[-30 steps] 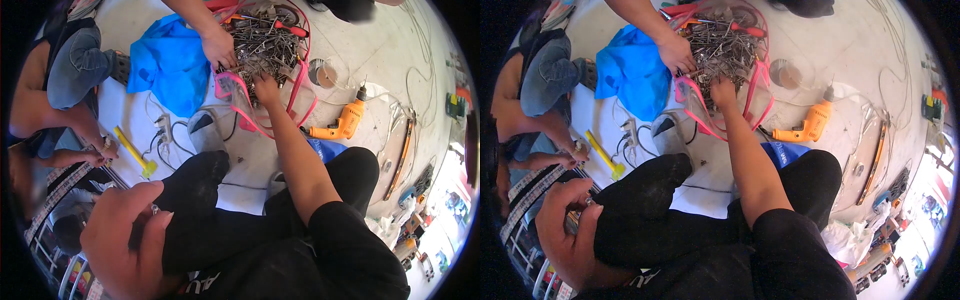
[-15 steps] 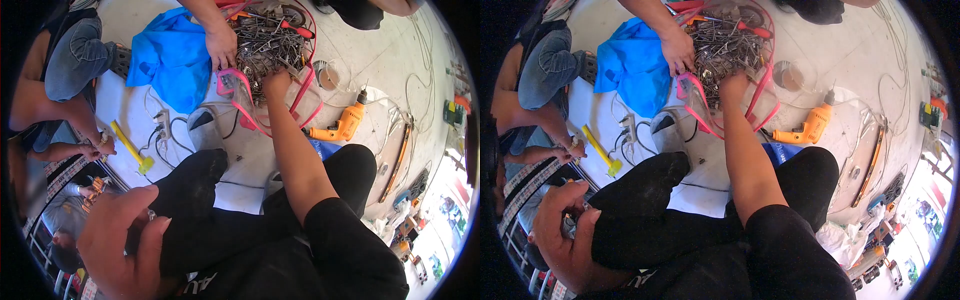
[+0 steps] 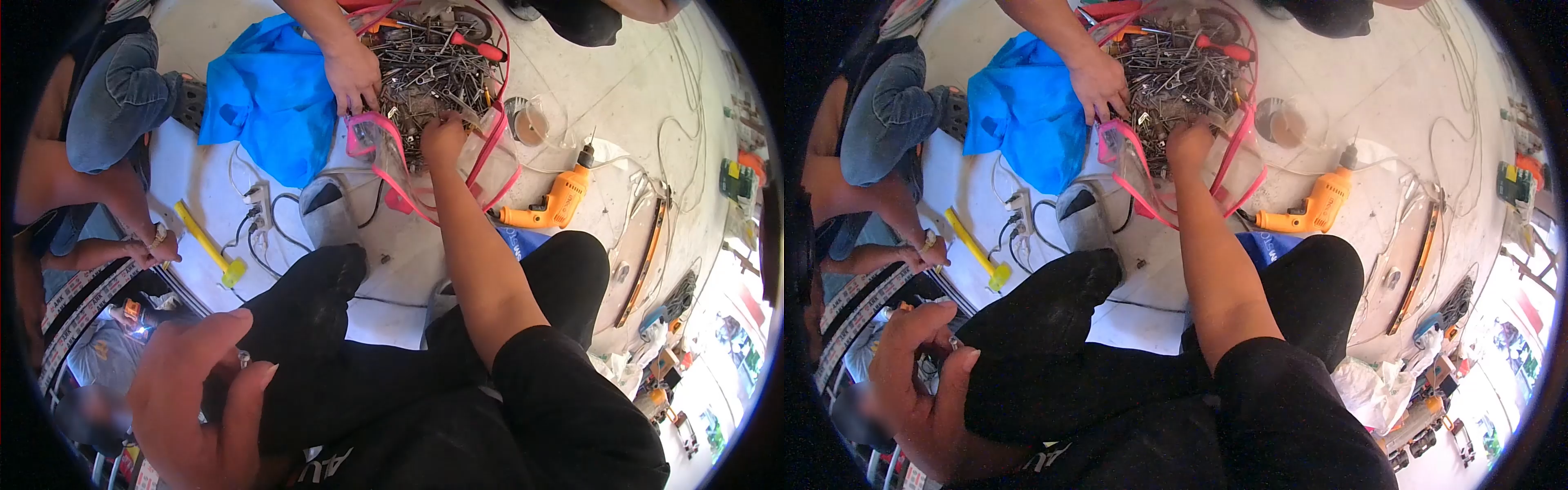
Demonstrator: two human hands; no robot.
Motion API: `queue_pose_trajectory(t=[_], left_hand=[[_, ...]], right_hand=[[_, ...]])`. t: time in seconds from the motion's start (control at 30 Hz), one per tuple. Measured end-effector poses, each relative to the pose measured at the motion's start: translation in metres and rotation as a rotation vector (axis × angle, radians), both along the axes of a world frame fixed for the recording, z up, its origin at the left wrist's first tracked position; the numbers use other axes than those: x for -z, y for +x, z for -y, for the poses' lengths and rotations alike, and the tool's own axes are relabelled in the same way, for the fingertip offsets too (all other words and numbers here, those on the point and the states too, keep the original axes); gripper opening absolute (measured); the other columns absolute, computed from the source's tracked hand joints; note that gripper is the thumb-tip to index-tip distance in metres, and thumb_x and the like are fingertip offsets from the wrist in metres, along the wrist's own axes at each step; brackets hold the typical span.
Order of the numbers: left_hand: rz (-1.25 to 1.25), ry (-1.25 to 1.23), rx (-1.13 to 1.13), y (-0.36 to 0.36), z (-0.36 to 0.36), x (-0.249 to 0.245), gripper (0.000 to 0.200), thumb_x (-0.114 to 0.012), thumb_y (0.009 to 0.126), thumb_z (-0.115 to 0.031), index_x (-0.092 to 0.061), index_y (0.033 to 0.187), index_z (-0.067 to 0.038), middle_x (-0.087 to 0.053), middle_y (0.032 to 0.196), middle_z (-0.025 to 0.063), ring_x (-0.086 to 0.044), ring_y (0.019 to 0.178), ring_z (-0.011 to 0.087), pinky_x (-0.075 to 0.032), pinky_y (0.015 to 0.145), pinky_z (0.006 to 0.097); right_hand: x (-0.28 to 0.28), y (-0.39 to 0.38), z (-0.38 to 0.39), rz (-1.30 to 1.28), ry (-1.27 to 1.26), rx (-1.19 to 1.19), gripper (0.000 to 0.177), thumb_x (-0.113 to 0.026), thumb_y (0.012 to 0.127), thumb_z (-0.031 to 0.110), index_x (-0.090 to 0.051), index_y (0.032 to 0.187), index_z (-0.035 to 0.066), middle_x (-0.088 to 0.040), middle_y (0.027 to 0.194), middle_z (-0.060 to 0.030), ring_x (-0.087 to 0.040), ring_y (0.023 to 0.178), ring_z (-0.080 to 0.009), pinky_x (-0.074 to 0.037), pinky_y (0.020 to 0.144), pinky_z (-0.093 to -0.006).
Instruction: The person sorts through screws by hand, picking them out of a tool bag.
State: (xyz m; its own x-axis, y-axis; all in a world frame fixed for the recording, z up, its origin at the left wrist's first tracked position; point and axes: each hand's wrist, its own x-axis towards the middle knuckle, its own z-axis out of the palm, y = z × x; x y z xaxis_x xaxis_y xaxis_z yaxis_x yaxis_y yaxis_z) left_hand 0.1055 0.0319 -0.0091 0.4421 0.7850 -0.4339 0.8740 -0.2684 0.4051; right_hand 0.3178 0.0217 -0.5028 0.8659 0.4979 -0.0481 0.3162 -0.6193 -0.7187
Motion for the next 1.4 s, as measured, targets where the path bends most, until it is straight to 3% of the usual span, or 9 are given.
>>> queue_pose_trajectory(t=[0.07,0.2,0.3,0.37,0.7,0.77,0.97,1.3,1.4], left_hand=[[0.048,0.177,-0.051,0.003,0.008,0.008,0.03,-0.07,0.076,-0.007,-0.065,0.105,-0.001,-0.057,0.078,0.009,-0.051,0.066,0.0171,-0.041,0.063,0.0321],[0.071,0.108,0.001,0.002,-0.003,0.004,0.024,-0.074,0.082,-0.002,-0.071,0.106,-0.002,-0.063,0.075,0.0084,-0.056,0.062,0.0162,-0.046,0.062,0.0281],[0.044,0.097,-0.014,0.003,-0.001,0.003,0.024,-0.074,0.082,-0.002,-0.071,0.106,-0.001,-0.063,0.077,0.0096,-0.058,0.065,0.0174,-0.047,0.064,0.0292],[0.007,0.086,-0.042,0.004,-0.001,0.002,0.024,-0.073,0.081,0.0,-0.071,0.105,-0.001,-0.063,0.076,0.0096,-0.058,0.066,0.0175,-0.047,0.064,0.0292],[-0.01,0.084,-0.041,0.005,0.002,0.001,0.024,-0.073,0.081,-0.001,-0.071,0.105,-0.001,-0.061,0.075,0.0086,-0.057,0.066,0.0175,-0.046,0.063,0.0295],[0.006,0.088,-0.039,0.006,0.002,0.001,0.023,-0.072,0.081,-0.001,-0.071,0.104,-0.001,-0.06,0.075,0.0089,-0.056,0.065,0.0182,-0.046,0.063,0.0299],[-0.005,0.073,-0.011,0.009,0.001,0.001,0.024,-0.072,0.082,-0.003,-0.07,0.105,-0.001,-0.061,0.076,0.0102,-0.057,0.066,0.019,-0.046,0.063,0.0306],[-0.034,-0.005,-0.021,-0.001,0.003,0.004,0.034,-0.074,0.074,0.002,-0.066,0.107,-0.001,-0.06,0.078,0.0132,-0.061,0.066,0.0223,-0.047,0.063,0.0327],[-0.018,0.044,-0.052,0.003,0.004,0.003,0.025,-0.073,0.082,-0.005,-0.07,0.107,-0.002,-0.063,0.08,0.0105,-0.058,0.068,0.0197,-0.046,0.064,0.0313]], right_hand=[[-0.005,0.001,-0.003,-0.03,-0.034,-0.073,0.024,-0.061,0.08,0.018,-0.068,0.097,0.001,-0.07,0.088,-0.0234,-0.068,0.086,-0.0404,-0.053,0.08,-0.0474],[-0.009,0.004,-0.013,-0.158,-0.033,-0.113,0.03,-0.064,0.081,0.023,-0.071,0.103,0.005,-0.071,0.091,-0.0209,-0.068,0.088,-0.0393,-0.053,0.08,-0.0463],[0.012,0.018,-0.018,0.068,-0.069,-0.242,0.033,-0.066,0.082,0.029,-0.073,0.11,0.012,-0.072,0.094,-0.0177,-0.069,0.088,-0.0373,-0.054,0.08,-0.0446],[0.001,0.025,-0.024,-0.148,-0.272,-0.418,0.033,-0.067,0.084,0.032,-0.073,0.113,0.018,-0.072,0.097,-0.0178,-0.069,0.092,-0.0366,-0.054,0.081,-0.0451],[-0.012,0.031,-0.026,-0.068,-0.378,-0.56,0.028,-0.068,0.083,0.034,-0.075,0.104,0.017,-0.071,0.095,-0.0201,-0.068,0.09,-0.0386,-0.054,0.082,-0.0462],[-0.017,0.028,-0.02,-0.258,-0.401,-0.804,0.028,-0.066,0.083,0.032,-0.074,0.105,0.016,-0.071,0.101,-0.0187,-0.067,0.098,-0.04,-0.053,0.087,-0.0478],[-0.012,0.008,-0.026,-0.077,-0.13,-0.451,0.041,-0.064,0.084,0.031,-0.066,0.122,0.015,-0.07,0.102,-0.0214,-0.066,0.096,-0.041,-0.052,0.088,-0.0481],[-0.004,0.011,-0.04,-0.096,-0.347,-0.738,0.043,-0.063,0.084,0.032,-0.066,0.123,0.014,-0.068,0.103,-0.0253,-0.065,0.1,-0.0412,-0.051,0.09,-0.0478],[-0.004,-0.005,-0.028,-0.006,-0.065,-0.445,0.044,-0.064,0.083,0.032,-0.068,0.123,0.016,-0.069,0.099,-0.0253,-0.066,0.099,-0.0411,-0.052,0.088,-0.0489]])
